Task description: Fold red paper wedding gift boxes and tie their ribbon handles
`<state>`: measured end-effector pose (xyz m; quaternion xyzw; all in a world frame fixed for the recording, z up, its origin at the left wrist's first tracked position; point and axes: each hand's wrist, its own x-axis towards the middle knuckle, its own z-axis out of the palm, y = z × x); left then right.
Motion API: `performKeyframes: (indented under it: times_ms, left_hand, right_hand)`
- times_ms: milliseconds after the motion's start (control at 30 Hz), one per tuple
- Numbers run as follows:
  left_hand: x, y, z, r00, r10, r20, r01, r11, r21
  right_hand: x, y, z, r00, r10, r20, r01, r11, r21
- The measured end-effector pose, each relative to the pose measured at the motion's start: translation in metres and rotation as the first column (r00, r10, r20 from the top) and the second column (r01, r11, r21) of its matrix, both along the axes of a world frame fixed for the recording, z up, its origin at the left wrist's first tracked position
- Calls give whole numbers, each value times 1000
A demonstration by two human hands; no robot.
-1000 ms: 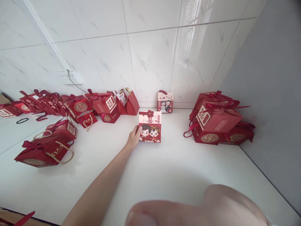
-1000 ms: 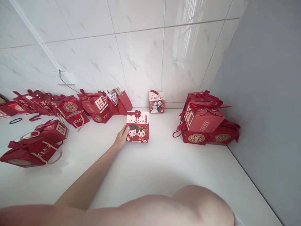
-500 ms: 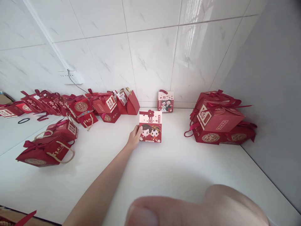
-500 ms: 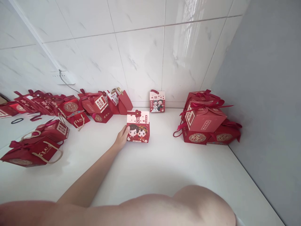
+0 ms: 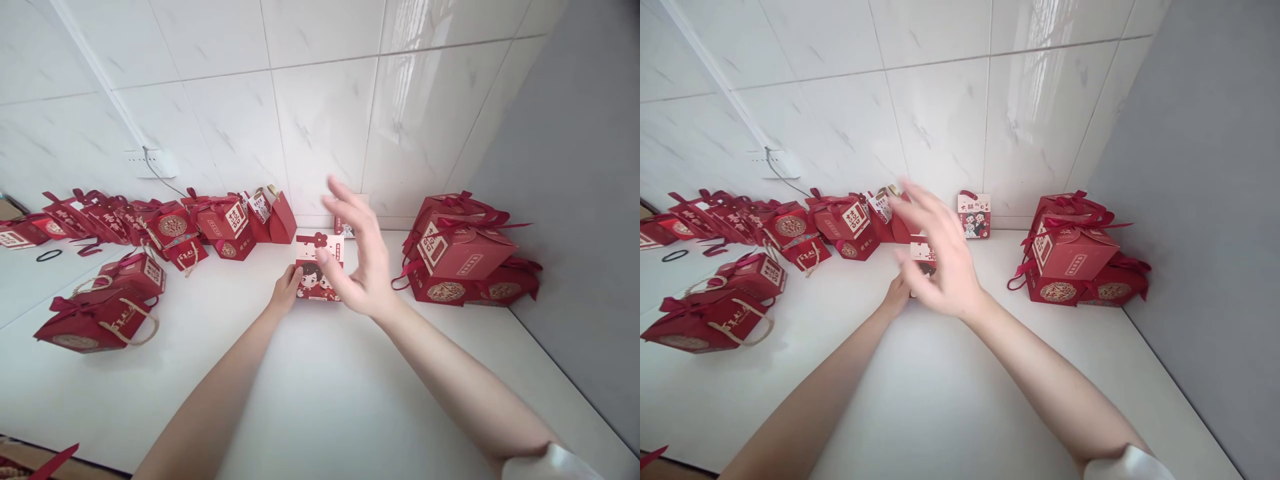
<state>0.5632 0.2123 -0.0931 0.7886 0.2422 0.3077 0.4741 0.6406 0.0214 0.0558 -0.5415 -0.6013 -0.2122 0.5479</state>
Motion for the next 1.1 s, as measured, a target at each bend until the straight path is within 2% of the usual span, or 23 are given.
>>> performKeyframes:
  times_ms: [67, 167, 233, 300, 367, 400, 500, 633, 700, 767, 867, 900, 967, 1033, 1100]
  left_hand:
    - [1, 4, 0, 999, -32, -21, 32, 999, -11]
    - [0, 8, -1, 999, -46, -19, 46, 998, -42]
    - [0, 8, -3, 999, -40, -12, 39, 997, -61]
    - [-1, 7, -4, 999, -52, 9, 53, 993, -102]
    - [0, 7, -6, 996, -72, 53, 81, 980, -184]
    - [0, 7, -7, 994, -78, 77, 94, 969, -228]
    - [2, 8, -9, 992, -62, 110, 91, 955, -282]
    - [1, 8, -7, 995, -68, 74, 82, 973, -216]
    - [0, 7, -5, 997, -73, 38, 78, 985, -155]
    - [-2, 6, -2, 998, -23, 51, 25, 999, -30]
    - [-5, 3, 0, 994, 55, 94, -75, 971, 227]
    - [-5, 2, 0, 998, 40, 57, -55, 953, 299]
    - [-6, -1, 0, 994, -37, -106, 75, 917, 392]
    - [-6, -2, -1, 964, -90, -251, 191, 890, 414]
    - [-6, -1, -1, 954, -92, -285, 202, 902, 381]
  right_hand:
    - [14, 22, -43, 964, -85, -253, 81, 996, -26]
    - [30, 39, -109, 853, -185, -489, 113, 978, -175]
    - [40, 42, -141, 747, -214, -629, 33, 957, -287]
    - [49, 42, -159, 702, -175, -691, -175, 897, -405]
    - [56, 42, -165, 680, -153, -717, -321, 817, -479]
    - [58, 42, -165, 680, -149, -718, -351, 793, -497]
    - [61, 43, -161, 701, -152, -696, -337, 790, -512]
    - [60, 42, -159, 709, -160, -687, -324, 791, -519]
    - [60, 41, -159, 702, -168, -692, -327, 787, -523]
    - [59, 41, -159, 707, -163, -688, -327, 787, -523]
    - [59, 42, -161, 791, -110, -601, -281, 808, -517]
    - [59, 43, -162, 827, -96, -554, -254, 815, -520]
    - [59, 45, -164, 876, -98, -471, -198, 819, -538]
    - [60, 45, -165, 890, -118, -440, -167, 815, -555]
    - [59, 43, -163, 879, -95, -468, -191, 828, -527]
